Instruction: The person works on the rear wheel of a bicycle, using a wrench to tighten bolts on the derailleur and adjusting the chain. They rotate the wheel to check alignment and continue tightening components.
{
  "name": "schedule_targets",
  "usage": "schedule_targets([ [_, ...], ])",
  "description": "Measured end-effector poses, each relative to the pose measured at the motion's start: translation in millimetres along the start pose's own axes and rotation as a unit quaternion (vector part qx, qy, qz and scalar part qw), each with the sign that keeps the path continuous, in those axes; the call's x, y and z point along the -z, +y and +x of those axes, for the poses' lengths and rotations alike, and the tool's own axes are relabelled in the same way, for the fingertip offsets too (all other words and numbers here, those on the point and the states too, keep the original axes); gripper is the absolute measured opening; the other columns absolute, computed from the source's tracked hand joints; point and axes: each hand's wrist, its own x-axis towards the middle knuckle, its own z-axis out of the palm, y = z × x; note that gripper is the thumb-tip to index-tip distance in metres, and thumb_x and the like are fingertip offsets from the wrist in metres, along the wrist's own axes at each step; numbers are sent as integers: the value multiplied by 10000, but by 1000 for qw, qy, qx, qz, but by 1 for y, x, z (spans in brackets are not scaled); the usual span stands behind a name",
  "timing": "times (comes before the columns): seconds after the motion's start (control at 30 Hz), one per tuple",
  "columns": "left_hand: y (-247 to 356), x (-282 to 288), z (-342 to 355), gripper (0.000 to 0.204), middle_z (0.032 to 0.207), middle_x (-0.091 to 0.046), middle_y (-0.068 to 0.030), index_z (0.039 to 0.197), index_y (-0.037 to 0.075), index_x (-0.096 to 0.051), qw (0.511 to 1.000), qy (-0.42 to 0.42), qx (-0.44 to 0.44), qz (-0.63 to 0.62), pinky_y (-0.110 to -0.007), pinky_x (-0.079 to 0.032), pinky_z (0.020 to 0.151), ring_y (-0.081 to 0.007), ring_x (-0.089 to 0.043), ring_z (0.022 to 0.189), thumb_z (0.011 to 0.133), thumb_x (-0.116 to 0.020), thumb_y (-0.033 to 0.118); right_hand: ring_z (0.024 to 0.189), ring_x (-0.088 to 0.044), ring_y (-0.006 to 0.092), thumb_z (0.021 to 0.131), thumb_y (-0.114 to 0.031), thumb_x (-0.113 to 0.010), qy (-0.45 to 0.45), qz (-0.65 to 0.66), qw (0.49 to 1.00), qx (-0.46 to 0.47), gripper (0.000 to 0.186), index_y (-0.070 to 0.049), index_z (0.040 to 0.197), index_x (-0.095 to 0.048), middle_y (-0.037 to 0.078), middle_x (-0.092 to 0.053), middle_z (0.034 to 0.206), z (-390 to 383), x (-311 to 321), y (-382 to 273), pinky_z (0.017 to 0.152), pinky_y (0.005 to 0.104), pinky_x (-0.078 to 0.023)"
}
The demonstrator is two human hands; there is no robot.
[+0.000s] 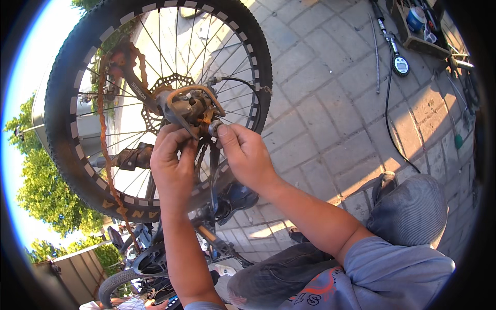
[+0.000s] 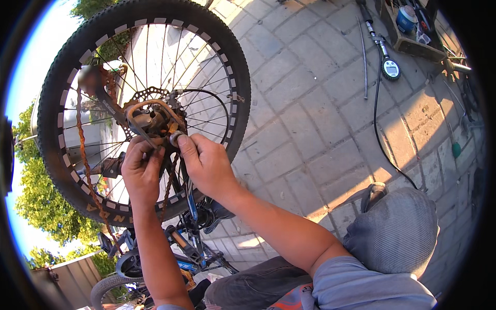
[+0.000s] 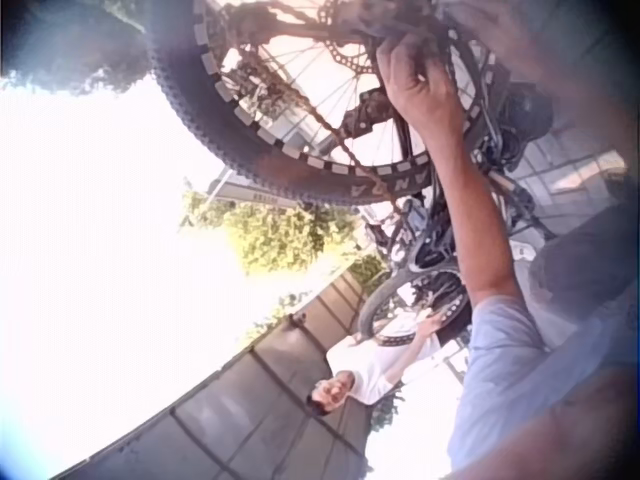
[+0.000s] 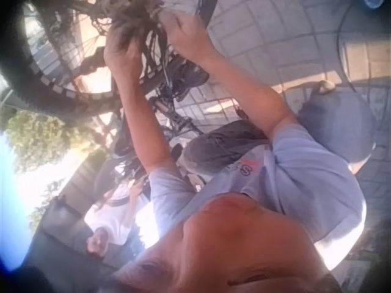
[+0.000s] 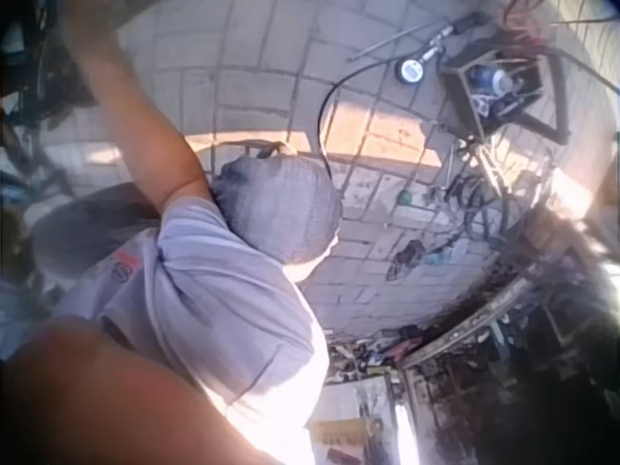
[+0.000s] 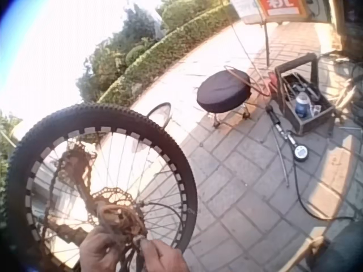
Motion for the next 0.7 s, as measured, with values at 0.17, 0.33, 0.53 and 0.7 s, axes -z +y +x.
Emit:
schedule_targets([
  [0.17, 1, -1, 1, 107, 909, -595, -73, 911, -23, -626, 1000, 0, 5, -11, -258, -463, 730, -161, -576, 811, 823, -603, -79, 666, -607, 413, 923, -370, -560, -129, -267, 950, 97, 392, -11, 784, -632, 201, -603, 641, 39, 33, -13, 603, 474, -479],
  [0.33, -3, -1, 0, 117, 913, -594, -72, 915, -24, -624, 1000, 3, 2, -16, -256, -462, 729, -156, -572, 810, 818, -603, -85, 706, -620, 392, 927, -379, -550, -166, -280, 939, 111, 396, -9, 818, -636, 218, -618, 700, 47, 31, -11, 634, 463, -483],
  [0.53, -3, -1, 2, 117, 916, -595, -76, 908, -28, -624, 1000, -2, -3, -15, -258, -463, 722, -160, -577, 801, 808, -606, -87, 520, -511, 243, 975, -436, -489, -33, 14, 995, -95, 529, 31, 733, -541, 120, -515, 574, 7, -6, 5, 528, 393, -421],
  [0.7, -3, -1, 2, 122, 915, -598, -78, 909, -27, -626, 1000, -5, -2, -13, -259, -464, 726, -161, -579, 803, 805, -606, -88, 487, -457, 161, 996, -389, -475, -25, 261, 940, -217, 490, 6, 708, -513, 54, -473, 555, -4, -14, -2, 475, 340, -380],
])
